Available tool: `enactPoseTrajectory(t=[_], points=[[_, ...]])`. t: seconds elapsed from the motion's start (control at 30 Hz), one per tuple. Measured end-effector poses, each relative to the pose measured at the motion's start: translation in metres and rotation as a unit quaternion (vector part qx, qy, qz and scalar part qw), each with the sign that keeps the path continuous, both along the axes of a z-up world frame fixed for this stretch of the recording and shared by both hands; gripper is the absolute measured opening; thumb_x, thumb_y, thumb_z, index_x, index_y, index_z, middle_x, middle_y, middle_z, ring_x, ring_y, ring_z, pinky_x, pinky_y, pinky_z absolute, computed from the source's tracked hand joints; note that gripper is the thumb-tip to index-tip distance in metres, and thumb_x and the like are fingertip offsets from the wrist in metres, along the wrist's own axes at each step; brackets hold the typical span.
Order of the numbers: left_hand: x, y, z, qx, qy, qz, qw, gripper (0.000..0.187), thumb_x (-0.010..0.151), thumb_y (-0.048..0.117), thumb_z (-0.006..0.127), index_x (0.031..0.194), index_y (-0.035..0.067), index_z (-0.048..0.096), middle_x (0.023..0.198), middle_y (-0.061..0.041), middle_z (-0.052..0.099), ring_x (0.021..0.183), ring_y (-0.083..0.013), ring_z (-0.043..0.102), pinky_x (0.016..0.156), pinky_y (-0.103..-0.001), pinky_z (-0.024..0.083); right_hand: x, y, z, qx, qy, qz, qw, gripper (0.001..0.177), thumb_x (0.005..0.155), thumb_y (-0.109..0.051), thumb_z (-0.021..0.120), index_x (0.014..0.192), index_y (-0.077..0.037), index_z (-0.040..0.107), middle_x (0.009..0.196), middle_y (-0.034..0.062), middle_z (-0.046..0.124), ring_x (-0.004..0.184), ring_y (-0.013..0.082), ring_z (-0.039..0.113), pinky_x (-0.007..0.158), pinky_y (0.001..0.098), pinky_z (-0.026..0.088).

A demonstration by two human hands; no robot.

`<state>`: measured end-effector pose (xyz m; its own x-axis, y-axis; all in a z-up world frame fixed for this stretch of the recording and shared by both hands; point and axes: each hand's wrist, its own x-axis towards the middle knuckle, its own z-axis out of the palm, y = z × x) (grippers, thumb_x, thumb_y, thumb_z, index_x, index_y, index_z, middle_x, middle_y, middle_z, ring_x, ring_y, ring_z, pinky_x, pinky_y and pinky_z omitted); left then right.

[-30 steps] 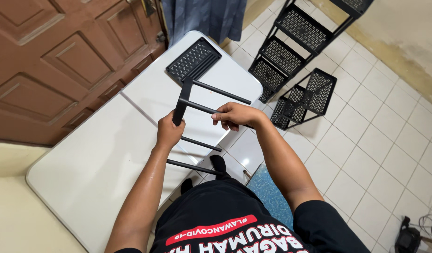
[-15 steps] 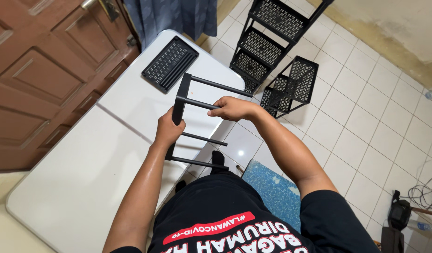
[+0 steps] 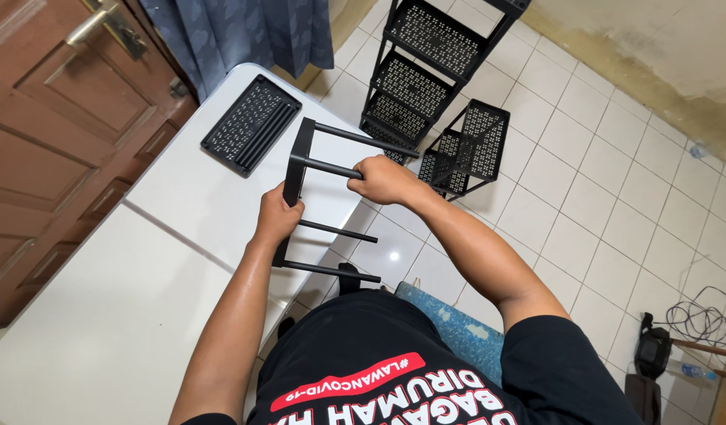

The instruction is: The person assembles a black plastic shelving unit by hand. They insert vertical support rods into perforated shelf trays and then stack the trays together to form a multi-tiered rack.

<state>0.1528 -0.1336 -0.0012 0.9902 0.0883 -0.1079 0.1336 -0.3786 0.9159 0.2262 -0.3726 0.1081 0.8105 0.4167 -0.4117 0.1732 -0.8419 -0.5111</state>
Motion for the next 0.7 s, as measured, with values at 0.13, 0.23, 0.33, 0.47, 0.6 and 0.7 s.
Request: enactPoseTrajectory(t=[0.13,0.23,0.33,0.47,0.6,0.7], points=[[0.017,-0.016,-0.002,-0.017,0.014,0.006,1.0,0.017,0.079,0.0,0.061,0.094,0.003,0.068,0.061,0.002,0.05,0.056,-0.008,0.046,0.054,-0.027,0.039,0.012,-0.011,0.007,-0.036,-0.045,0.01,0.998,0.03,0.089,-0.033,0.062,0.088,-0.005,0.075,0.076,0.0157,0.071,0.074,0.0336,0.069,0.069,0.0462,0.056],[0.029,-0.028,-0.006,-0.019,0.011,0.014,1.0,0.014,0.079,0.0,0.061,0.092,0.002,0.067,0.06,0.002,0.05,0.056,-0.0083,0.046,0.054,-0.027,0.039,0.021,-0.021,0.005,-0.065,-0.115,0.02,0.991,0.031,0.089,-0.035,0.063,0.084,-0.006,0.072,0.076,0.0153,0.07,0.075,0.0358,0.068,0.069,0.0496,0.055],[0.04,-0.037,-0.004,-0.002,-0.008,0.021,1.0,0.008,0.08,0.001,0.063,0.088,0.001,0.065,0.06,0.001,0.049,0.056,-0.0085,0.046,0.055,-0.027,0.041,0.029,-0.029,0.001,-0.076,-0.187,0.029,0.979,0.029,0.089,-0.035,0.063,0.086,-0.007,0.07,0.073,0.0162,0.07,0.072,0.0382,0.068,0.069,0.0516,0.055],[0.05,-0.044,0.001,0.001,-0.031,0.027,0.999,0.008,0.08,0.0,0.06,0.088,0.0,0.064,0.061,0.0,0.047,0.058,-0.0089,0.045,0.056,-0.027,0.04,0.041,-0.04,-0.007,-0.026,-0.223,0.037,0.974,0.032,0.088,-0.039,0.065,0.086,-0.007,0.071,0.069,0.0151,0.069,0.069,0.0381,0.067,0.064,0.053,0.053],[0.052,-0.045,0.01,0.001,-0.017,0.018,1.0,0.012,0.08,-0.001,0.06,0.091,0.001,0.066,0.06,0.001,0.049,0.056,-0.0085,0.045,0.055,-0.027,0.04,0.066,-0.055,-0.009,0.106,-0.018,0.071,0.992,0.053,0.091,-0.058,0.069,0.084,-0.006,0.073,0.06,0.0054,0.066,0.057,0.0215,0.066,0.056,0.0394,0.054],[0.052,-0.045,0.017,-0.002,-0.031,0.004,1.0,0.016,0.08,-0.003,0.06,0.093,0.0,0.069,0.061,0.001,0.05,0.058,-0.0073,0.045,0.056,-0.026,0.039,0.076,-0.065,-0.007,0.178,0.273,-0.02,0.945,0.055,0.093,-0.061,0.061,0.08,-0.008,0.067,0.055,-0.0008,0.054,0.046,0.0125,0.05,0.044,0.0303,0.04]])
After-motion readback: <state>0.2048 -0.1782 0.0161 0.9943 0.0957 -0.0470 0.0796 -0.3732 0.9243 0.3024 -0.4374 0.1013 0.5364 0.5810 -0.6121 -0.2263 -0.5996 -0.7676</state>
